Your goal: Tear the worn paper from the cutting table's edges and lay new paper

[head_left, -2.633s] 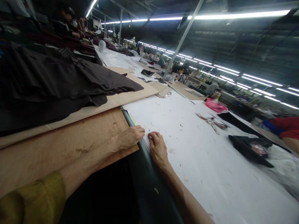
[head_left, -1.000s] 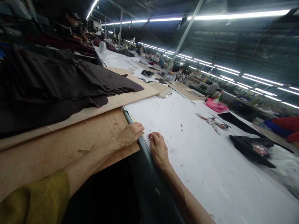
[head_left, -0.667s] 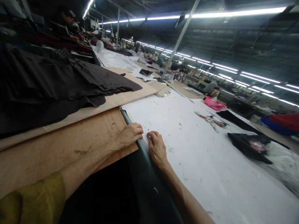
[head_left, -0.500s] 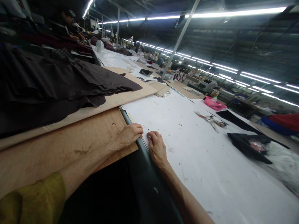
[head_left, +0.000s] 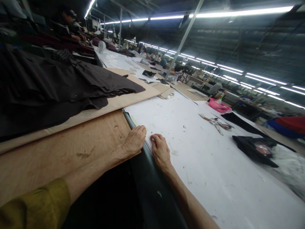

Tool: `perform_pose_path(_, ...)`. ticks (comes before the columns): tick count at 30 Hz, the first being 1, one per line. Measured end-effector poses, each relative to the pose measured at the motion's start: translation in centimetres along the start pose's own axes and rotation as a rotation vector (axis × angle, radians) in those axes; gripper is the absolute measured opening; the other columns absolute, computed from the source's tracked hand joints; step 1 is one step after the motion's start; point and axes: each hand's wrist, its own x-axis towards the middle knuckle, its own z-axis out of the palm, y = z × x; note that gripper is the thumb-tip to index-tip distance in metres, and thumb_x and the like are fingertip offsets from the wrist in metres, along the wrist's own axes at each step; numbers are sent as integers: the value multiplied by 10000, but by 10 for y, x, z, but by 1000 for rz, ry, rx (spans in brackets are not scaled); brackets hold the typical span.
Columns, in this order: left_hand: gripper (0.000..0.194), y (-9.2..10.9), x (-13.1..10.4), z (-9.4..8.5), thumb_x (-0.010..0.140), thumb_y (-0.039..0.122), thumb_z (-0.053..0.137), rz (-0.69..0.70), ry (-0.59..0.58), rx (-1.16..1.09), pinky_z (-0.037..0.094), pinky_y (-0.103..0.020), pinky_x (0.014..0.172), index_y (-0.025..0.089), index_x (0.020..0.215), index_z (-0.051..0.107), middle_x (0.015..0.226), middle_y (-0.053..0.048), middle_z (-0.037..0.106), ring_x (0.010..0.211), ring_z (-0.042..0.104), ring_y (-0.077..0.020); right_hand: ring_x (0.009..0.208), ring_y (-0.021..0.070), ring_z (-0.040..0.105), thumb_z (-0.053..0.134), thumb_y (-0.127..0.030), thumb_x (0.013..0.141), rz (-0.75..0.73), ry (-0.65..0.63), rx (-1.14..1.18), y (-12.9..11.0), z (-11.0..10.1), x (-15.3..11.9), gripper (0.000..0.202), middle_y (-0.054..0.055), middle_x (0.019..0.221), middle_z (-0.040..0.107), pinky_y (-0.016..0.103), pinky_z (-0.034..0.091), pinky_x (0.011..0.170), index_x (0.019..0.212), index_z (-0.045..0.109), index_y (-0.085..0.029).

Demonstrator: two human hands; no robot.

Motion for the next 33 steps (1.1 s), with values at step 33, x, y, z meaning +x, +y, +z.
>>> perform_pose_path(33, 164, -65, 9, -16, 820, 69, 346, -449, 327, 288, 421, -362, 754, 155, 853, 481, 882, -115, 534, 825, 506, -248, 943, 214, 464, 365, -154, 884, 4, -27, -18, 4, 0, 0, 231, 32, 1050, 534, 350, 388, 852, 990, 562, -213)
